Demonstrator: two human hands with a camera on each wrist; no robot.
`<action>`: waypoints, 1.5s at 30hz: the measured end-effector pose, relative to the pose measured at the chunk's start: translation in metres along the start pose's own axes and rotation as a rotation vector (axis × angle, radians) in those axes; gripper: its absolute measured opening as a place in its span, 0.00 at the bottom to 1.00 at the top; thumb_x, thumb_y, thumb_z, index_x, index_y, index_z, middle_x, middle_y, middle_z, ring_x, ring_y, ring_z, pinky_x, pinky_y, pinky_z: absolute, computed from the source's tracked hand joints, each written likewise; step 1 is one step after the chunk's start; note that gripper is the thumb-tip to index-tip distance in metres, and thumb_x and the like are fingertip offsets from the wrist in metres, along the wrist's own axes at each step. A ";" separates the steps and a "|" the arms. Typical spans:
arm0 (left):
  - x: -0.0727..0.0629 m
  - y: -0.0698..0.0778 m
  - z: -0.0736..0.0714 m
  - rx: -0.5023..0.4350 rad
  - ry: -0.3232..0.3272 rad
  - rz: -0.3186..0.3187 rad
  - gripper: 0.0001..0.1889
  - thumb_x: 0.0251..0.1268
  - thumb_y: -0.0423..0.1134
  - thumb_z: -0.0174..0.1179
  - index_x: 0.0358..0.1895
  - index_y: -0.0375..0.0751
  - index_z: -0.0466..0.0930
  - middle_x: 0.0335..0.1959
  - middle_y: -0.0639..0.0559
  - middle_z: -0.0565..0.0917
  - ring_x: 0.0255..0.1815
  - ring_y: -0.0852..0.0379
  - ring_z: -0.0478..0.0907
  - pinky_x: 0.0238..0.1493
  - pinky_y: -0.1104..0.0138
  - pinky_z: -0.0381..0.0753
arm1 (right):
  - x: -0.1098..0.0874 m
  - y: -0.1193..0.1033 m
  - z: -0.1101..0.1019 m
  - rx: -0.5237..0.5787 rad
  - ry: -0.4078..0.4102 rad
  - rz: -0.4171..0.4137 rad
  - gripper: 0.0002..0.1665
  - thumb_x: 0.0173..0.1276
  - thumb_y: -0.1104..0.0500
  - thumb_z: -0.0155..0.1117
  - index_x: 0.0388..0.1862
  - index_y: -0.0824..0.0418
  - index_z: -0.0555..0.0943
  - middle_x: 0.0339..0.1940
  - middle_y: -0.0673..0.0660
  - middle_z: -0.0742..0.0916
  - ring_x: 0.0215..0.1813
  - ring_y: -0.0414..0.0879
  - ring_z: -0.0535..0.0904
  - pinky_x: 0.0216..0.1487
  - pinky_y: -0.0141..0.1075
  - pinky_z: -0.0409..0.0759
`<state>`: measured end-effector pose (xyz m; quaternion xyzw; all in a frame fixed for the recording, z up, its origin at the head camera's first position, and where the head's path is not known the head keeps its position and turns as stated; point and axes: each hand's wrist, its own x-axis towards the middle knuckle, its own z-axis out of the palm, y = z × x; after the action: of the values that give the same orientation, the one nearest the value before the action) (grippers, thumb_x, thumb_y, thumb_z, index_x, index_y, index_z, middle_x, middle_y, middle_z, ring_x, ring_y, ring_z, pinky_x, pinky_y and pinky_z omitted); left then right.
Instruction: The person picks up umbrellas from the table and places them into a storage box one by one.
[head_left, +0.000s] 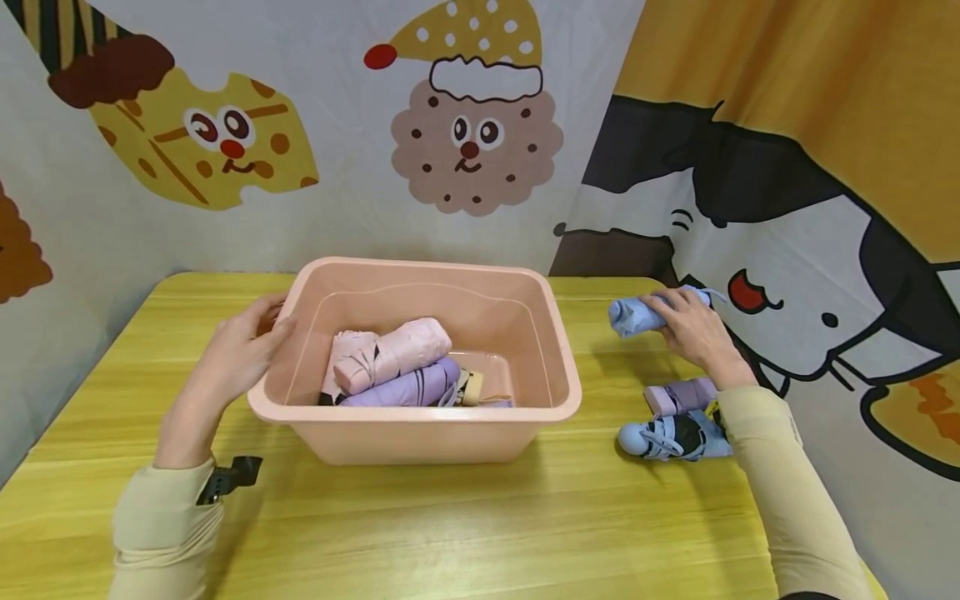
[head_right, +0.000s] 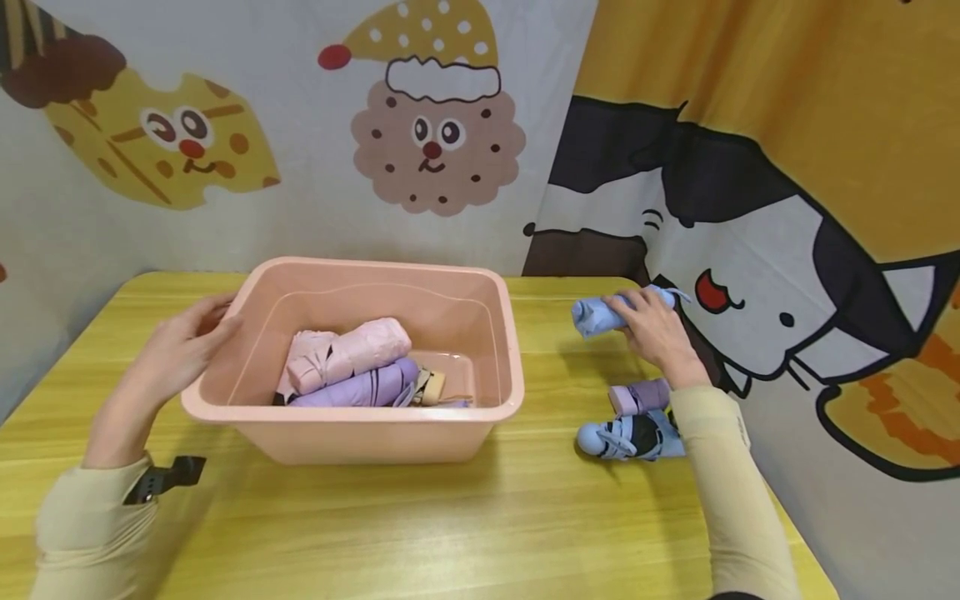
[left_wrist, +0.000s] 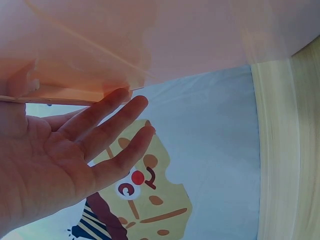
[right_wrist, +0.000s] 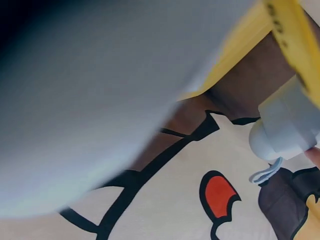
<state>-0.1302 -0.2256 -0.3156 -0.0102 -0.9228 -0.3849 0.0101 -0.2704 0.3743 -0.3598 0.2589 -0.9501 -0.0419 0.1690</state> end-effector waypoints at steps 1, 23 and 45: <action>0.000 0.000 0.000 0.000 0.000 0.001 0.33 0.76 0.52 0.38 0.74 0.33 0.51 0.66 0.27 0.67 0.63 0.29 0.68 0.59 0.39 0.69 | 0.000 0.000 0.000 -0.009 0.013 -0.006 0.35 0.57 0.67 0.68 0.63 0.50 0.69 0.62 0.64 0.74 0.61 0.64 0.68 0.52 0.65 0.74; 0.000 0.002 0.001 -0.007 0.000 0.002 0.34 0.75 0.54 0.37 0.74 0.34 0.51 0.67 0.28 0.66 0.64 0.29 0.67 0.60 0.39 0.68 | 0.023 -0.027 -0.028 -0.130 0.303 -0.212 0.37 0.50 0.67 0.71 0.61 0.51 0.72 0.60 0.63 0.77 0.60 0.62 0.70 0.62 0.60 0.70; 0.001 0.000 0.000 -0.004 -0.001 0.010 0.34 0.76 0.54 0.38 0.73 0.32 0.51 0.66 0.27 0.66 0.63 0.29 0.67 0.59 0.39 0.69 | 0.041 -0.062 -0.048 -0.154 0.448 -0.269 0.38 0.48 0.66 0.71 0.60 0.51 0.74 0.58 0.65 0.79 0.57 0.64 0.73 0.55 0.62 0.74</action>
<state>-0.1315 -0.2257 -0.3151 -0.0147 -0.9220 -0.3866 0.0116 -0.2578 0.3005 -0.3127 0.3720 -0.8401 -0.0776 0.3870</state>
